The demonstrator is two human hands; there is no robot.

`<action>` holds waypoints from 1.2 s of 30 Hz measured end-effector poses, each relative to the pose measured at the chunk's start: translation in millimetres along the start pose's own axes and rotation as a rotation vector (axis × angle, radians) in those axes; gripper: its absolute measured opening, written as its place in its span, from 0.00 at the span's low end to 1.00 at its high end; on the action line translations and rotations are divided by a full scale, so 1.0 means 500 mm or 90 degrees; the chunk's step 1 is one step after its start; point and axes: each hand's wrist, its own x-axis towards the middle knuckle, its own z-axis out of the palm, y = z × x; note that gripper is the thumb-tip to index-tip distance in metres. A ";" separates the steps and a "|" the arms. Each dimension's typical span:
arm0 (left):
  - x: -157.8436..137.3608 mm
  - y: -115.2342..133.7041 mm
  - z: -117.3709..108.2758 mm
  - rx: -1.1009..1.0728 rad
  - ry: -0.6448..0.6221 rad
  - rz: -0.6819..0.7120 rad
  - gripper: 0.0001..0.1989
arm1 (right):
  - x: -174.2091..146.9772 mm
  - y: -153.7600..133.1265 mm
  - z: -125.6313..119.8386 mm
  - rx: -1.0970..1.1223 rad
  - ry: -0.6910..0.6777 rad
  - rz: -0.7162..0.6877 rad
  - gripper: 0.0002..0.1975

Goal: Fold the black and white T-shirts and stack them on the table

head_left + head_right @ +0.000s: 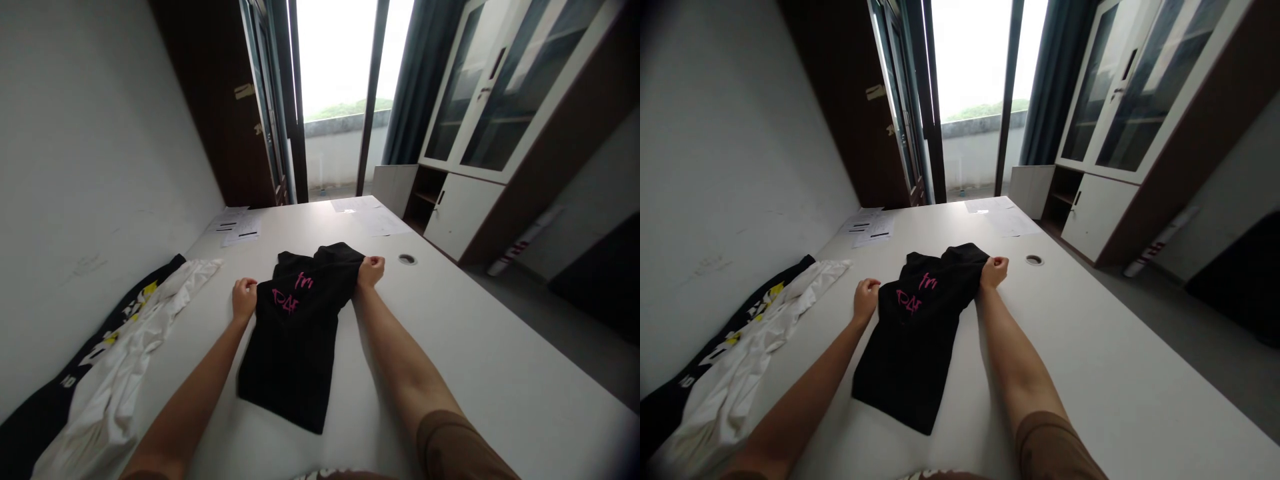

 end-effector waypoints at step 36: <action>0.277 -0.109 0.036 0.223 -0.136 -0.168 0.19 | -0.146 -0.077 0.035 -0.171 -0.453 -0.395 0.12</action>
